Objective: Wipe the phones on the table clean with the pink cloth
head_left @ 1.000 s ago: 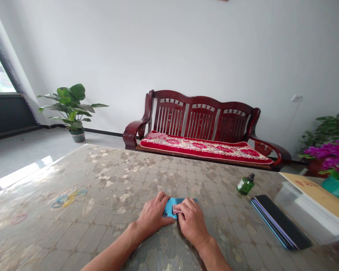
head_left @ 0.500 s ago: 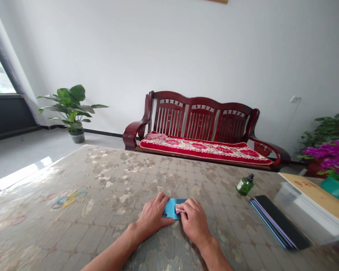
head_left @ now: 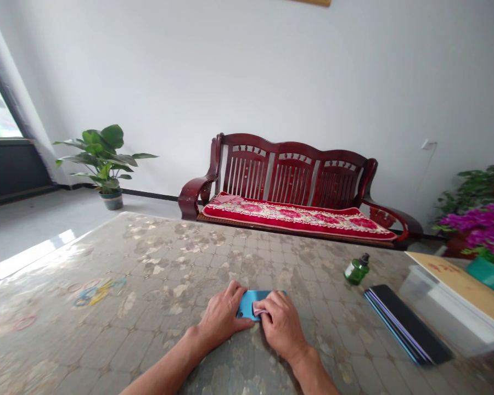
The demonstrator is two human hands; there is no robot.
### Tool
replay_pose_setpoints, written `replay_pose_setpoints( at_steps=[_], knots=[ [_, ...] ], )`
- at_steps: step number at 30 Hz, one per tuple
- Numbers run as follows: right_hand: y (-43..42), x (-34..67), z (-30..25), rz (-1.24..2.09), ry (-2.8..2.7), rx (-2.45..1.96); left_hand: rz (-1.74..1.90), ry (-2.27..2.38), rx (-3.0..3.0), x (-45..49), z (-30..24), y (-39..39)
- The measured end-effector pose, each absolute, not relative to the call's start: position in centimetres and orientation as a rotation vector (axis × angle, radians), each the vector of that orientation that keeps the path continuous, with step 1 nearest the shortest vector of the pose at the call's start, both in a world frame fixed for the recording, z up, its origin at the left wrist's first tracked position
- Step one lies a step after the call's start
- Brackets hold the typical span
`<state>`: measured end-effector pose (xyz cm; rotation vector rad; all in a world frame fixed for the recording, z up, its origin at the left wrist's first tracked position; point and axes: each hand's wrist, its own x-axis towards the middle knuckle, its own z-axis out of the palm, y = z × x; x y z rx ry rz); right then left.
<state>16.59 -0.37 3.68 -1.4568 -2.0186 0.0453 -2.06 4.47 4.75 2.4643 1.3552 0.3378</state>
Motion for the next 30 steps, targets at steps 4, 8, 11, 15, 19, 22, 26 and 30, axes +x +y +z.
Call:
replay_pose_setpoints(
  at_steps=[4,8,11,15,19,22,26,30],
  knots=[
    [0.0,17.1,3.6,-0.063,-1.909,-1.563,0.338,1.366,2.450,-2.0,4.9,4.5],
    [0.2,17.5,3.3,-0.122,-1.833,-1.631,0.339,1.390,2.436,-2.0,4.7,4.7],
    [0.0,16.8,3.4,-0.039,-1.918,-1.562,0.347,1.394,2.435,-2.0,4.7,4.8],
    [-0.4,15.8,3.6,0.004,-2.028,-1.485,0.334,1.400,2.414,-1.9,4.8,4.7],
    [0.1,16.6,3.6,-0.109,-1.888,-1.585,0.315,1.424,2.412,-1.8,5.0,4.6],
    [0.7,18.0,3.2,-0.163,-1.789,-1.626,0.289,1.433,2.416,-1.6,5.2,4.7],
    [1.2,18.8,2.5,0.011,-1.694,-1.584,0.264,1.486,2.391,-1.4,5.3,4.8],
    [1.3,18.6,2.6,0.144,-1.616,-1.518,0.272,1.497,2.358,-1.3,5.4,4.7]
  ],
)
